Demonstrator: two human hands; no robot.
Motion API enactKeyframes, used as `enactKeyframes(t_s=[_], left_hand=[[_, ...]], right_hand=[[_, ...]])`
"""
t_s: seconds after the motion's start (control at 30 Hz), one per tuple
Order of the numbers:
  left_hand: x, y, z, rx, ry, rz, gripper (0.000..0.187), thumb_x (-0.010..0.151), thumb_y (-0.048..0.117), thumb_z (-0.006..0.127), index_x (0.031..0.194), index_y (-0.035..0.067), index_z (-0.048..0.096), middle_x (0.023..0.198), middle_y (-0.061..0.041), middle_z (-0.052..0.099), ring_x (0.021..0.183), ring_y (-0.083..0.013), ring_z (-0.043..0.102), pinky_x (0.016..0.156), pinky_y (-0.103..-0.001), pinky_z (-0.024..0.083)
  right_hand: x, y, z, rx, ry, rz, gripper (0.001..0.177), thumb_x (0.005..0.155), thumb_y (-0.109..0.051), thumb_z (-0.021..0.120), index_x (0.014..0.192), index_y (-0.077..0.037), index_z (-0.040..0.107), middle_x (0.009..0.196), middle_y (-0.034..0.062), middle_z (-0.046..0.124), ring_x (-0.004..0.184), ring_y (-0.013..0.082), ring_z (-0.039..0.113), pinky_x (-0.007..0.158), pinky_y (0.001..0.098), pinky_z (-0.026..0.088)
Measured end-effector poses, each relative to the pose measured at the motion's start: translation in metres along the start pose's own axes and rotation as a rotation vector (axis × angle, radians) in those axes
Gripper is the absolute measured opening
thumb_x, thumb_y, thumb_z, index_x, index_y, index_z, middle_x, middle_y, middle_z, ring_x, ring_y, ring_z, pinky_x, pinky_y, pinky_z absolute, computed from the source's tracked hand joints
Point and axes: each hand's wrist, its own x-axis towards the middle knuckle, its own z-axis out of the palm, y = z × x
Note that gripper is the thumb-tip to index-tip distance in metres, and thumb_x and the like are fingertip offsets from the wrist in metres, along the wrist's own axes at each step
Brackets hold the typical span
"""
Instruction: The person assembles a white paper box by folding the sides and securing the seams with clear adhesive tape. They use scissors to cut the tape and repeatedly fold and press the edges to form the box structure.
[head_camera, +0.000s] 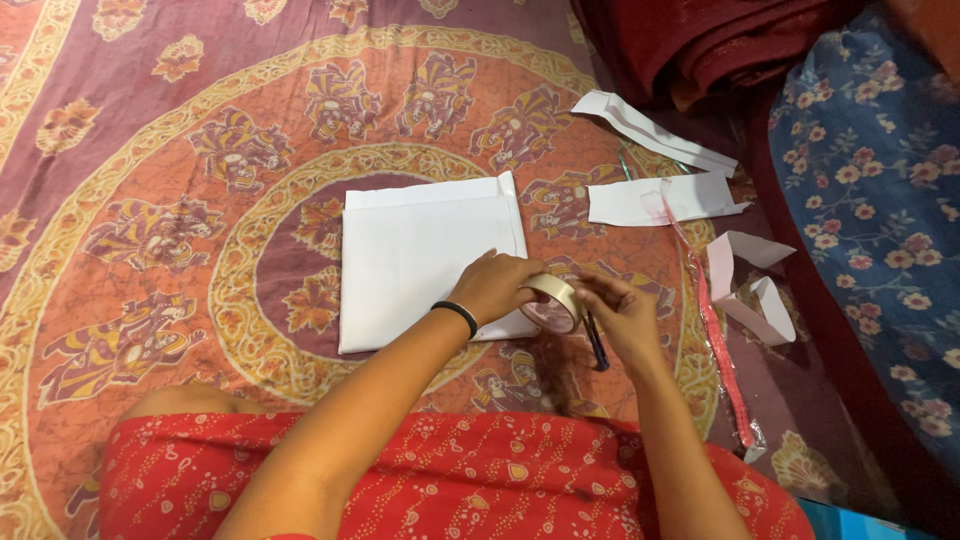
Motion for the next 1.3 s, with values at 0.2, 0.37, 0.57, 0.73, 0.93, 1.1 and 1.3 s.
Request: enactKeyframes(t_s=[0.2,0.37,0.57,0.73,0.93,1.1,1.3], left_hand=[[-0.027,-0.01,-0.012,-0.265,0.201,-0.091,0.044,0.066,0.042,0.089,0.099,0.015,0.079,0.091,-0.007,0.079,0.087,-0.023,0.076,0.078,-0.038,0.058],[-0.029,0.006,-0.019,-0.285,0.203,-0.143,0.055,0.061,0.053,0.088,0.101,0.017,0.079,0.09,-0.004,0.078,0.083,-0.0208,0.075,0.078,-0.039,0.059],[-0.03,0.016,-0.026,-0.33,0.196,0.031,0.057,0.064,0.058,0.088,0.106,0.019,0.08,0.097,0.0,0.081,0.094,-0.0196,0.073,0.109,-0.06,0.014],[-0.036,0.015,-0.033,-0.681,0.126,0.079,0.056,0.072,0.05,0.088,0.116,0.016,0.079,0.11,0.0,0.08,0.113,-0.015,0.067,0.106,-0.046,0.019],[-0.041,0.02,-0.04,-0.768,0.113,0.069,0.053,0.07,0.036,0.091,0.113,0.007,0.079,0.104,-0.004,0.081,0.102,-0.0146,0.072,0.096,-0.031,0.053],[-0.049,0.029,-0.035,-0.621,0.207,0.021,0.053,0.066,0.038,0.09,0.109,0.009,0.079,0.102,-0.006,0.08,0.095,-0.0149,0.075,0.093,-0.032,0.053],[-0.059,0.039,-0.024,-0.34,0.498,0.132,0.05,0.064,0.038,0.092,0.103,0.01,0.081,0.086,-0.009,0.077,0.084,-0.0248,0.064,0.085,-0.039,0.05]], right_hand=[[0.002,-0.007,0.008,-0.001,0.105,-0.122,0.057,0.097,-0.024,0.069,0.147,-0.003,0.05,0.138,0.0116,0.058,0.123,0.02,0.058,0.099,0.0343,0.05],[-0.011,-0.016,0.018,-0.312,0.043,-0.321,0.062,0.087,-0.013,0.077,0.144,0.001,0.056,0.14,0.0188,0.059,0.131,0.0297,0.054,0.102,0.0415,0.045],[-0.014,-0.022,0.013,0.071,0.069,-0.096,0.042,0.095,-0.007,0.068,0.136,-0.001,0.062,0.126,0.0102,0.071,0.117,0.0227,0.069,0.097,0.037,0.06],[-0.017,-0.027,0.016,0.517,-0.036,-0.012,0.039,0.096,-0.007,0.063,0.135,-0.004,0.058,0.124,0.0054,0.067,0.113,0.018,0.068,0.093,0.0378,0.057],[-0.027,-0.047,0.015,0.223,-0.08,-0.314,0.057,0.092,-0.01,0.068,0.147,-0.007,0.054,0.147,0.0059,0.06,0.135,0.019,0.058,0.109,0.034,0.051],[-0.037,-0.064,0.026,-0.061,0.063,-0.369,0.051,0.085,-0.013,0.079,0.134,-0.005,0.066,0.142,0.01,0.062,0.127,0.0215,0.063,0.1,0.0333,0.057],[-0.053,-0.08,0.045,-0.194,0.231,-0.435,0.031,0.088,-0.013,0.079,0.118,-0.007,0.077,0.126,0.0095,0.073,0.113,0.0182,0.07,0.09,0.0301,0.06]])
